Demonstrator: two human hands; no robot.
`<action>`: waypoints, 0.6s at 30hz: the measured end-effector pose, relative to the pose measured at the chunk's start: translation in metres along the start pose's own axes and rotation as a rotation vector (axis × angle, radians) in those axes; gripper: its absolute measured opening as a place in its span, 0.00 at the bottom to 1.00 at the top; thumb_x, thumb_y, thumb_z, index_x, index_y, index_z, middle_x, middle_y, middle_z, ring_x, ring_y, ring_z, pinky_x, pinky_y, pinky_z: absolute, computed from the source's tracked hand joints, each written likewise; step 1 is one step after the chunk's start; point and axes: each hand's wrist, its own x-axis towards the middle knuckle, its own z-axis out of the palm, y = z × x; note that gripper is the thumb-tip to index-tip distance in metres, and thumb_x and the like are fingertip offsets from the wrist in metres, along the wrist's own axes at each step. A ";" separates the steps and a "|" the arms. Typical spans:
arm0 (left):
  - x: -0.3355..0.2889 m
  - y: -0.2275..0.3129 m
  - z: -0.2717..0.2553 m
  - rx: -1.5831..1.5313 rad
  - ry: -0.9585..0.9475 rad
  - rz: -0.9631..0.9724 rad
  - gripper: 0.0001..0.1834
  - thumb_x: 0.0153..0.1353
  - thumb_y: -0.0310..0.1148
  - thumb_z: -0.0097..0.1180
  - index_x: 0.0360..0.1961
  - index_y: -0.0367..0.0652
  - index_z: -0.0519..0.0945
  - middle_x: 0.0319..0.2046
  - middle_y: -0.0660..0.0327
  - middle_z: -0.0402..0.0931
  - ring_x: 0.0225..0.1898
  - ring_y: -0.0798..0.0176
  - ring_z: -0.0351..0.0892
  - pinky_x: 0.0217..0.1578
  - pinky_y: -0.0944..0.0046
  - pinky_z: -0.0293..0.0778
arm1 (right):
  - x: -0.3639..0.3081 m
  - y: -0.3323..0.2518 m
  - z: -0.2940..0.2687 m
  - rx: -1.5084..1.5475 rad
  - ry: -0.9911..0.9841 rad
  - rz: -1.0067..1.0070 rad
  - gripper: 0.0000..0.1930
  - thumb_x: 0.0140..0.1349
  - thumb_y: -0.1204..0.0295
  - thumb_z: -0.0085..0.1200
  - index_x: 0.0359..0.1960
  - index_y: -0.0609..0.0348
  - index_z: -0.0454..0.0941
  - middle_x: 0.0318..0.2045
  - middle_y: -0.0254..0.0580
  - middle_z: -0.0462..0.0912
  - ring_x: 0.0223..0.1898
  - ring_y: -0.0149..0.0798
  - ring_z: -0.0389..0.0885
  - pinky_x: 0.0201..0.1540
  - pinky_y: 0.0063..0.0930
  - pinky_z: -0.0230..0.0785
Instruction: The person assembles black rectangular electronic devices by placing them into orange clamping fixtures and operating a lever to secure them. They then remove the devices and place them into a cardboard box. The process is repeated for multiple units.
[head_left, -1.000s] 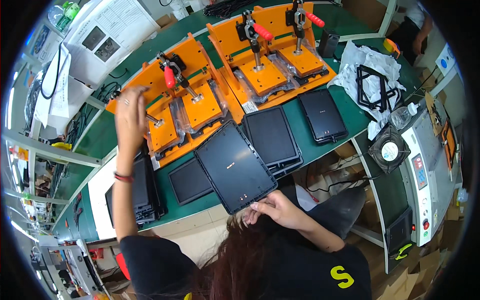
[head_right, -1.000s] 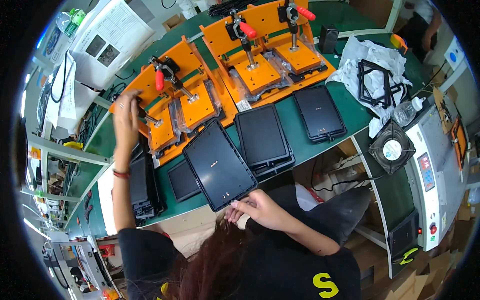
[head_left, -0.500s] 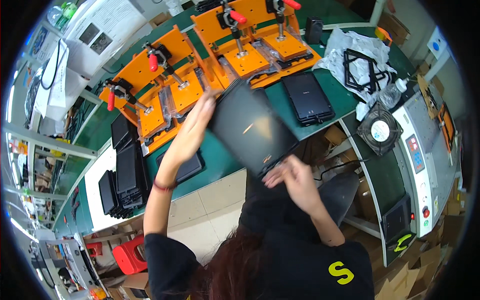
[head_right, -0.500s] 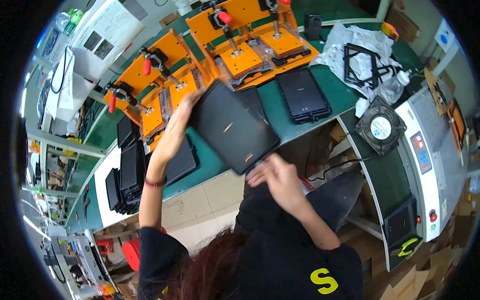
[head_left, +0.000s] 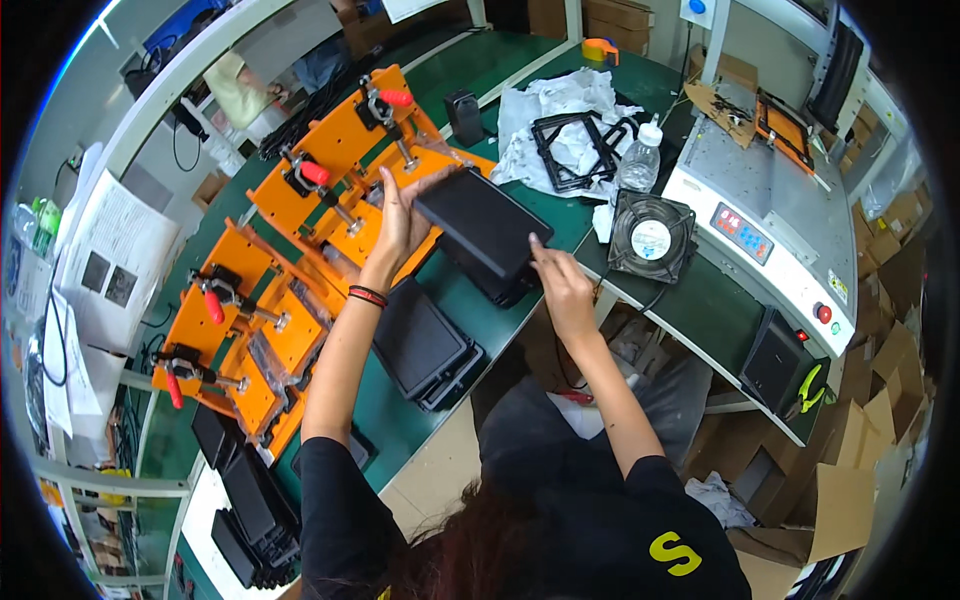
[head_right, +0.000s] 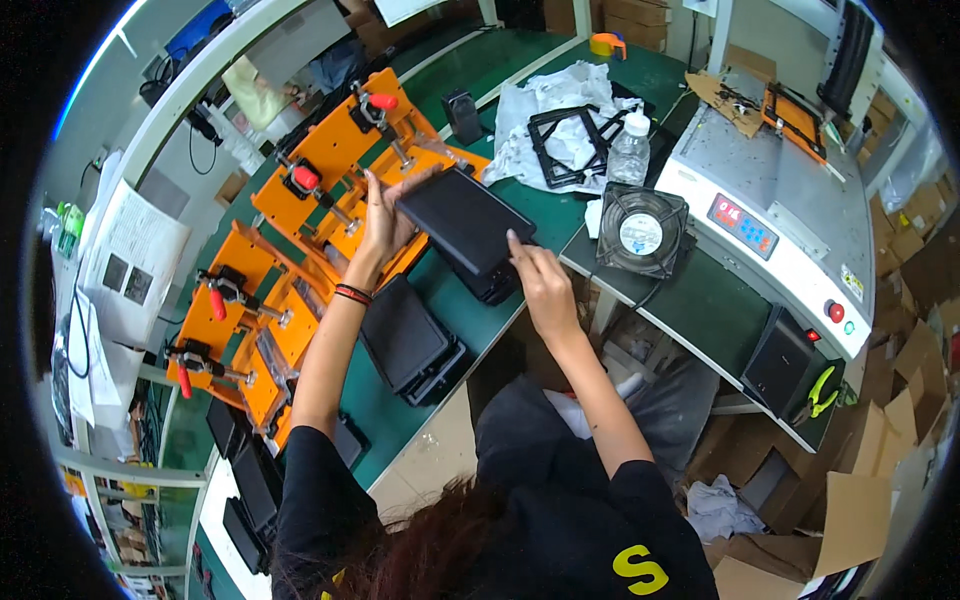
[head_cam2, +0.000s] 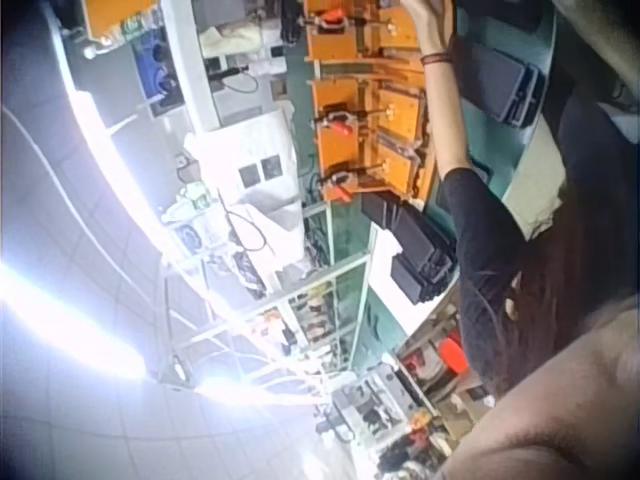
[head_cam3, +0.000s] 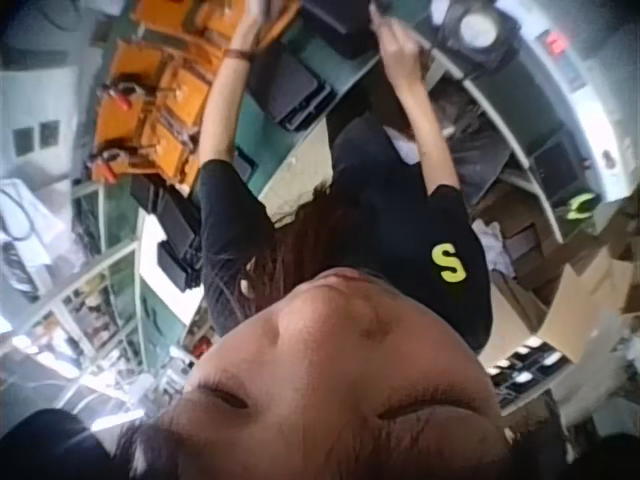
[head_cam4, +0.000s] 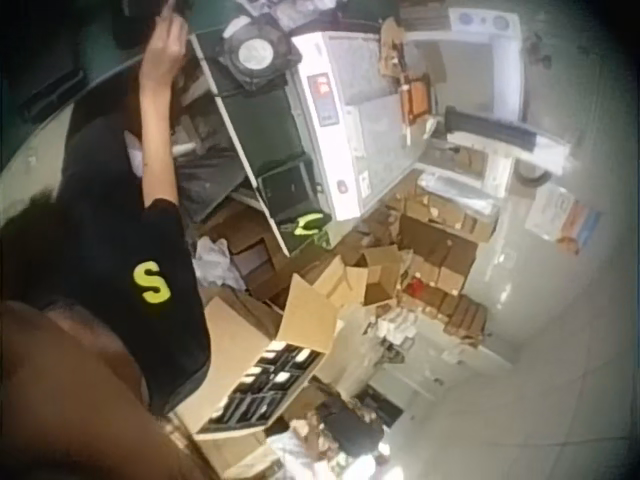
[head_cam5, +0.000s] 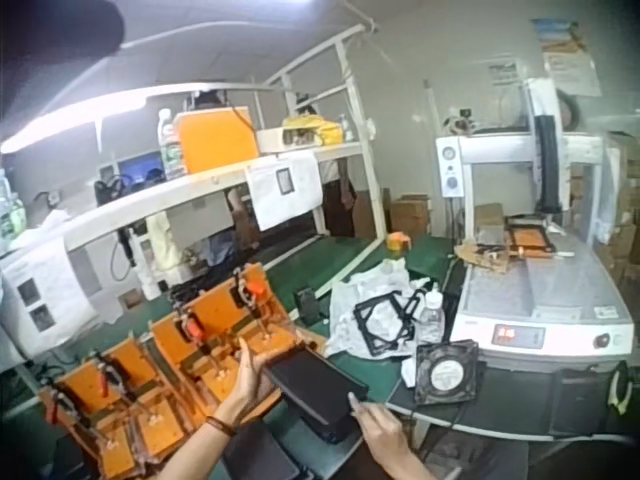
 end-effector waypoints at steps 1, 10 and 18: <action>0.005 -0.006 -0.011 -0.027 -0.009 -0.049 0.58 0.56 0.75 0.14 0.61 0.27 0.63 0.60 0.47 0.64 0.62 0.53 0.64 0.64 0.58 0.55 | 0.000 0.004 0.008 -0.002 -0.007 -0.028 0.24 0.49 0.84 0.58 0.52 0.64 0.75 0.32 0.44 0.77 0.34 0.42 0.77 0.38 0.33 0.73; 0.031 -0.052 -0.056 0.994 0.075 0.076 0.41 0.69 0.58 0.20 0.53 0.28 0.72 0.49 0.41 0.74 0.53 0.48 0.72 0.58 0.60 0.62 | -0.021 0.014 0.027 -0.054 -0.158 0.021 0.23 0.50 0.81 0.55 0.52 0.60 0.76 0.31 0.39 0.74 0.33 0.40 0.75 0.38 0.30 0.72; 0.007 -0.060 -0.036 1.268 0.061 0.088 0.32 0.71 0.50 0.28 0.58 0.33 0.68 0.57 0.43 0.68 0.61 0.45 0.64 0.61 0.58 0.57 | -0.027 0.010 0.018 -0.040 -0.218 0.016 0.21 0.50 0.81 0.53 0.49 0.60 0.78 0.33 0.40 0.71 0.37 0.40 0.74 0.38 0.30 0.73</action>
